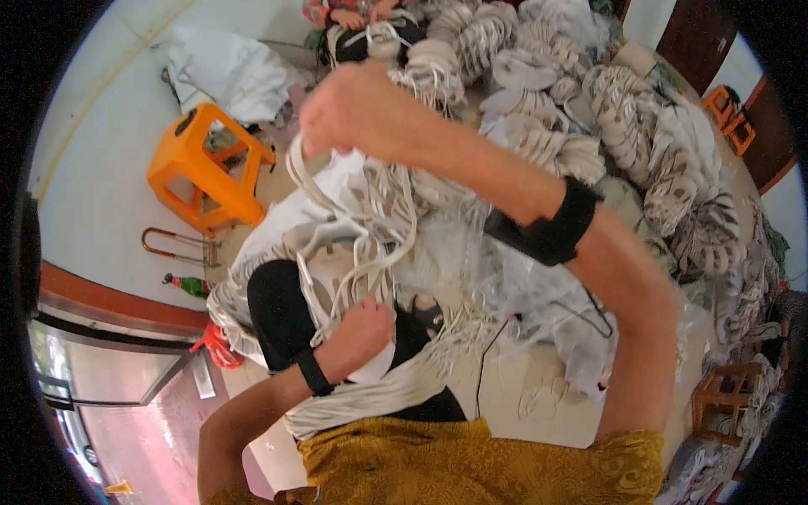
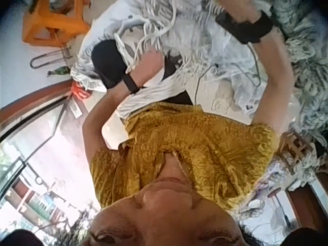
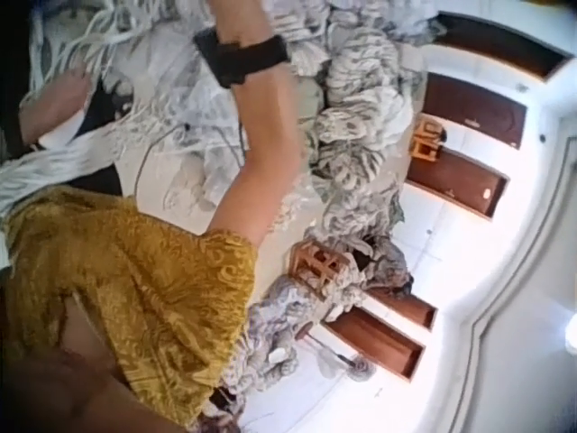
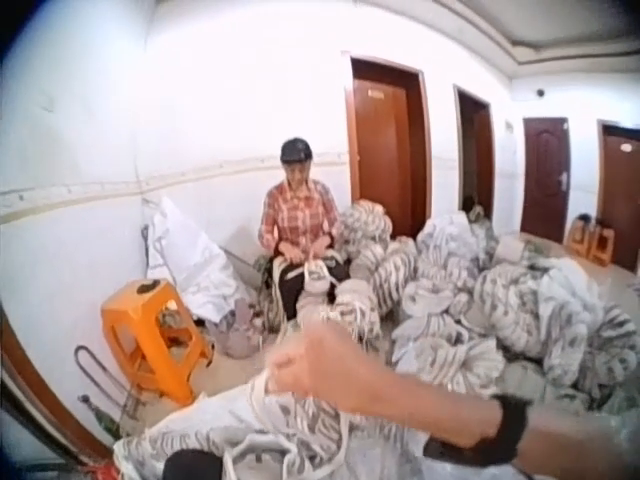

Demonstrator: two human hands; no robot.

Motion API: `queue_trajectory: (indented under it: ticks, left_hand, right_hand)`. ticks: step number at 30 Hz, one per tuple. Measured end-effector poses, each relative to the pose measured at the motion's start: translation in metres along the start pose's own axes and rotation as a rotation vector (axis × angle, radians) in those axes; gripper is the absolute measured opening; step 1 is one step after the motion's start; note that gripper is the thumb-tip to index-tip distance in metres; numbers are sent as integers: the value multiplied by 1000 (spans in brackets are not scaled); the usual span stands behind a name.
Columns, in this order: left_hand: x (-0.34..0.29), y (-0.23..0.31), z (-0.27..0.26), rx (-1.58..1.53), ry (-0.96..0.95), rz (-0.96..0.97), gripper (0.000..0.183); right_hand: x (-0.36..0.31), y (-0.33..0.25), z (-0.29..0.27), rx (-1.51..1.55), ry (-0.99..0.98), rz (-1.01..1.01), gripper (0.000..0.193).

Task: The recorder is lacing a shoe while sitting on the floor surrounded by shoe components.

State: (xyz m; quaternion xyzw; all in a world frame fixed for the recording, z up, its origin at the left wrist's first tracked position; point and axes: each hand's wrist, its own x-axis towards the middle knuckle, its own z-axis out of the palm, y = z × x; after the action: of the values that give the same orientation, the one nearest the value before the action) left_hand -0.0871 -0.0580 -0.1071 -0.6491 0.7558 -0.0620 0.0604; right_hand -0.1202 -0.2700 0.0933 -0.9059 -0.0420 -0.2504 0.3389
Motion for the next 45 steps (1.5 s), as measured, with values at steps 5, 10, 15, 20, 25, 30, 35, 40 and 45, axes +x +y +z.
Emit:
queue_trajectory:
  ticks: [5,10,15,20,25,30,35,40,45]
  left_hand:
    - [-2,-7,-14,104,78,64,8]
    - [-5,-20,-23,-14,186,64,9]
    - [-14,-26,-28,-91,282,48,13]
    - [-13,-32,-14,-83,300,-16,12]
    - [-12,-16,-18,-15,338,-98,11]
    - [-6,-12,-30,61,284,-161,10]
    - [-8,-12,-18,21,404,-135,10]
    - [-12,-15,-16,-458,242,-286,12]
    - [-17,-40,-31,-1009,79,-250,22]
  right_hand:
    - [1,-4,5,74,-11,30,13]
    - [-1,-6,6,51,-34,8,11]
    - [-1,-7,15,120,-49,87,13]
    - [-1,-5,17,219,17,168,14]
    - [-3,-7,16,113,40,7,14]
    - [-7,-9,6,-129,2,-110,10]
    - [3,-15,0,187,83,134,10]
    - [6,3,-8,-573,27,-584,14]
    - [7,-9,-2,-26,-15,87,15]
